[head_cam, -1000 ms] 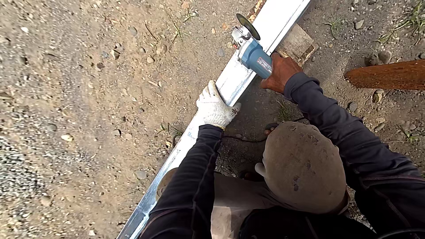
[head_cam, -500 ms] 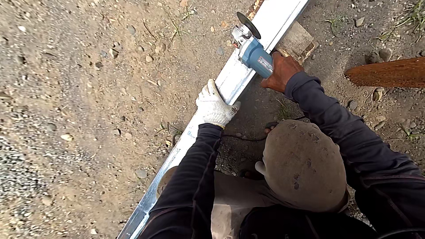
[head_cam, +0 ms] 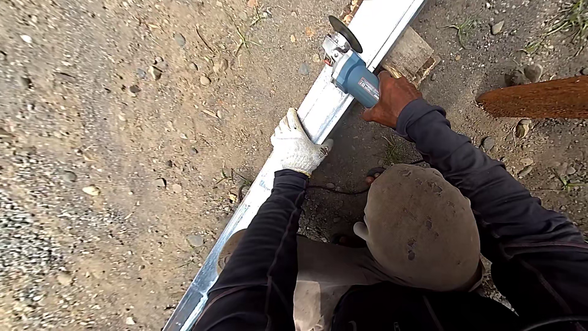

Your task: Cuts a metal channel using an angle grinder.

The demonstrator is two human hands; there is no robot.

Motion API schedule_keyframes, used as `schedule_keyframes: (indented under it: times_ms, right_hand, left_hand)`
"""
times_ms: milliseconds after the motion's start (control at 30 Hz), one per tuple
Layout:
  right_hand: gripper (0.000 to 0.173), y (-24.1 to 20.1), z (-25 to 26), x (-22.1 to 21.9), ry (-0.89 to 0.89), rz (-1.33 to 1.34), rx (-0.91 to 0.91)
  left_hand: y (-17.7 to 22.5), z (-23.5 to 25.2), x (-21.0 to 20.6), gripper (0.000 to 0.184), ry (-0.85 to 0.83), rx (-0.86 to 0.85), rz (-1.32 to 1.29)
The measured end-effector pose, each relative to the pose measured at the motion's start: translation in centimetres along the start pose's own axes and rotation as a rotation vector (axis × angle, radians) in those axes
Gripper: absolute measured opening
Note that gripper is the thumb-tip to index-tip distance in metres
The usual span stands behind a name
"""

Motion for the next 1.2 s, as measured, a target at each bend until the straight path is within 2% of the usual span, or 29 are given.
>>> schedule_keyframes:
  times_ms: [1200]
  right_hand:
    - [0.084,0.56,-0.51,-0.21,-0.012,-0.011,-0.011]
  left_hand:
    - [-0.24,0.12,-0.57,0.133,0.014,0.0,0.003]
Point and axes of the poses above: each hand's wrist, its own z-axis towards the middle knuckle, its own x-axis out of the back of the hand, y = z × x, the point moved 1 cm from there along z, towards the middle knuckle, and after that the axes turned 2 degrees about y, right-handed, at the moved point
